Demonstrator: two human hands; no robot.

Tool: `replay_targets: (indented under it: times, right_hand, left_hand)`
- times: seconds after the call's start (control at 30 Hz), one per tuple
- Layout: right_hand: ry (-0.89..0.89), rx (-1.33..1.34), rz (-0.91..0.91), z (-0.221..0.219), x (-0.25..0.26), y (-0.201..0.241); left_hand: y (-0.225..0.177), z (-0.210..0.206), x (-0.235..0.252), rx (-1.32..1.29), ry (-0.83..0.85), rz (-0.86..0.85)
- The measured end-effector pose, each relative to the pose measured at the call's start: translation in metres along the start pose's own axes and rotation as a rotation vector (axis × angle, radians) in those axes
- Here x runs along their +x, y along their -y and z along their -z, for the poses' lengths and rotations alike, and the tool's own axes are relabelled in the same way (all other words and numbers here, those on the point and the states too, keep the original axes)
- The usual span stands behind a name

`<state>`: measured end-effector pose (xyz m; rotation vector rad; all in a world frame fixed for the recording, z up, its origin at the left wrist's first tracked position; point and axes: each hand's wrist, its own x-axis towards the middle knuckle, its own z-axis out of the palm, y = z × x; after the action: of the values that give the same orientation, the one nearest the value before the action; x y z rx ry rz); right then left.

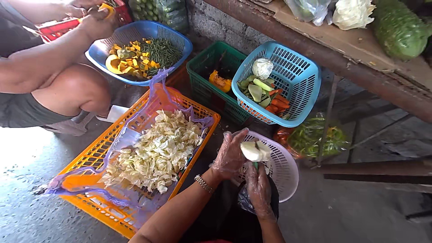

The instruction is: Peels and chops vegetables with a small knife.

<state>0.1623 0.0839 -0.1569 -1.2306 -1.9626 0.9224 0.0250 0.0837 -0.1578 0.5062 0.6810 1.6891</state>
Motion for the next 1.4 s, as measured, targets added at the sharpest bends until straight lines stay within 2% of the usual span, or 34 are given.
replay_targets:
  times: [0.13,0.23,0.33,0.4,0.47,0.53,0.63,0.73,0.83,0.93,1.0,1.1,1.13,1.17,1.23,1.3,1.33,1.4]
  right_hand:
    - [-0.059,0.011,0.001,0.015,0.004,-0.003]
    - [0.105,-0.024,0.002,0.003,0.014,-0.004]
    - [0.321,-0.027,-0.214,-0.012,0.025,-0.014]
    - [0.257,0.03,-0.357,-0.007,0.026,-0.019]
    - [0.175,0.106,-0.388,0.006,0.022,-0.012]
    - [0.127,0.148,-0.243,0.015,0.015,-0.003]
    - [0.141,0.282,0.074,0.008,0.007,0.005]
    - [0.089,0.227,0.268,-0.011,0.002,0.005]
    - [-0.016,0.091,0.465,-0.019,-0.021,0.03]
    - [-0.031,0.216,0.577,-0.044,-0.043,0.043]
    - [0.09,0.301,0.564,-0.048,-0.047,0.04]
    - [0.552,0.5,0.579,-0.03,-0.054,0.034]
    - [0.629,0.544,0.565,-0.023,-0.054,0.031]
    - [0.621,0.553,0.518,-0.011,-0.051,0.028]
    - [0.38,0.43,0.353,0.025,-0.031,0.017]
    - [0.093,0.124,0.178,0.067,0.005,-0.007]
    - [0.041,-0.03,0.071,0.085,0.025,-0.024]
    - [0.06,-0.192,-0.157,0.104,0.059,-0.078]
  left_hand:
    - [-0.017,-0.003,0.0,-0.1,-0.042,0.173]
    - [-0.005,-0.008,0.006,-0.092,-0.161,0.254]
    - [0.016,0.0,0.016,0.015,-0.42,0.32]
    - [0.017,0.006,0.018,0.001,-0.533,0.33]
    - [0.007,0.006,0.016,-0.057,-0.525,0.265]
    - [-0.002,-0.004,0.016,-0.108,-0.52,0.203]
    - [-0.006,-0.016,0.016,-0.199,-0.518,0.137]
    - [-0.01,-0.02,0.015,-0.214,-0.508,0.104]
    - [-0.013,-0.007,0.011,-0.088,-0.383,-0.018]
    - [-0.018,0.003,0.003,0.087,-0.272,-0.181]
    - [-0.03,0.006,-0.002,0.134,-0.269,-0.178]
    - [-0.054,0.03,-0.012,0.028,-0.321,-0.223]
    - [-0.064,0.043,-0.016,-0.015,-0.269,-0.251]
    - [-0.075,0.053,-0.022,-0.003,-0.216,-0.272]
    - [-0.093,0.065,-0.041,0.257,-0.131,-0.242]
    - [-0.097,0.067,-0.063,0.634,-0.07,-0.142]
    - [-0.091,0.067,-0.072,0.749,-0.021,-0.101]
    - [-0.066,0.058,-0.084,0.72,-0.014,-0.12]
